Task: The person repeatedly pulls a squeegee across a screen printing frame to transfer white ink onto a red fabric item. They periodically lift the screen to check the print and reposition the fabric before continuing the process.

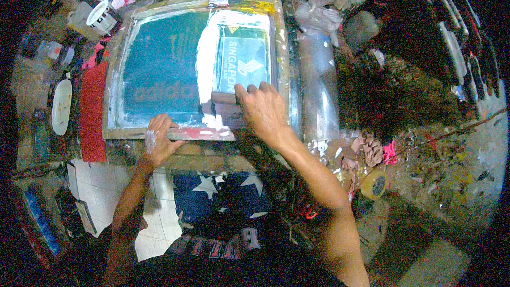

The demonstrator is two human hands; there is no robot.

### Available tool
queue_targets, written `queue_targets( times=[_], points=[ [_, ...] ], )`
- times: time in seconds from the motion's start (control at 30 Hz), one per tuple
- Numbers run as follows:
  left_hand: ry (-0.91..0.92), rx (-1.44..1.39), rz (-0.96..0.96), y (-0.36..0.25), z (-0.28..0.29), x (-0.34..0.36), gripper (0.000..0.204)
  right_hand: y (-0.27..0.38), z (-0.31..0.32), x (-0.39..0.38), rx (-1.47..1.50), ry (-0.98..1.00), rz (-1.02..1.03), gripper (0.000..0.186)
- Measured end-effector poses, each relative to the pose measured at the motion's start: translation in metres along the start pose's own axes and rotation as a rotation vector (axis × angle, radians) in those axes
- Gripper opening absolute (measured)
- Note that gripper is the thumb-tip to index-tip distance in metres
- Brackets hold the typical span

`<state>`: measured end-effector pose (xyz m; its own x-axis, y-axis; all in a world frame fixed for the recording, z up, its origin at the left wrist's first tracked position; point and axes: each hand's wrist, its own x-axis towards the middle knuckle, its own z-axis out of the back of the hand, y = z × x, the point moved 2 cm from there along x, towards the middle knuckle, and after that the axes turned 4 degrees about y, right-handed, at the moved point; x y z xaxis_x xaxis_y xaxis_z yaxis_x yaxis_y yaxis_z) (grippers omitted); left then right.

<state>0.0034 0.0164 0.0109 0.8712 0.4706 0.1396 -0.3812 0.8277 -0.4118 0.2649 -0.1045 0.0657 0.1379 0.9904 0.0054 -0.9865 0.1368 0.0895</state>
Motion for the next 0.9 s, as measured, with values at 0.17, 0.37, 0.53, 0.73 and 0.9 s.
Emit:
queue_targets(
  times=[0.17, 0.37, 0.53, 0.73, 0.9],
  points=[
    [-0.03, -0.003, -0.042, 0.004, -0.002, 0.0, 0.048, -0.022, 0.013, 0.03, 0.002, 0.042, 0.048, 0.012],
    [0.047, -0.002, -0.028, 0.007, -0.001, 0.0, 0.049, -0.086, 0.019, 0.172, -0.025, -0.191, -0.026, 0.023],
    [0.02, -0.022, -0.031, 0.005, 0.0, -0.001, 0.049, -0.083, 0.001, 0.158, -0.052, -0.002, -0.015, 0.027],
    [-0.018, -0.021, -0.016, 0.0, 0.0, 0.0, 0.048, -0.02, -0.002, 0.04, 0.028, 0.054, 0.019, 0.016],
    [-0.094, 0.001, -0.067, 0.001, -0.003, -0.002, 0.048, 0.007, -0.009, -0.011, 0.022, -0.118, 0.097, 0.014]
  ],
)
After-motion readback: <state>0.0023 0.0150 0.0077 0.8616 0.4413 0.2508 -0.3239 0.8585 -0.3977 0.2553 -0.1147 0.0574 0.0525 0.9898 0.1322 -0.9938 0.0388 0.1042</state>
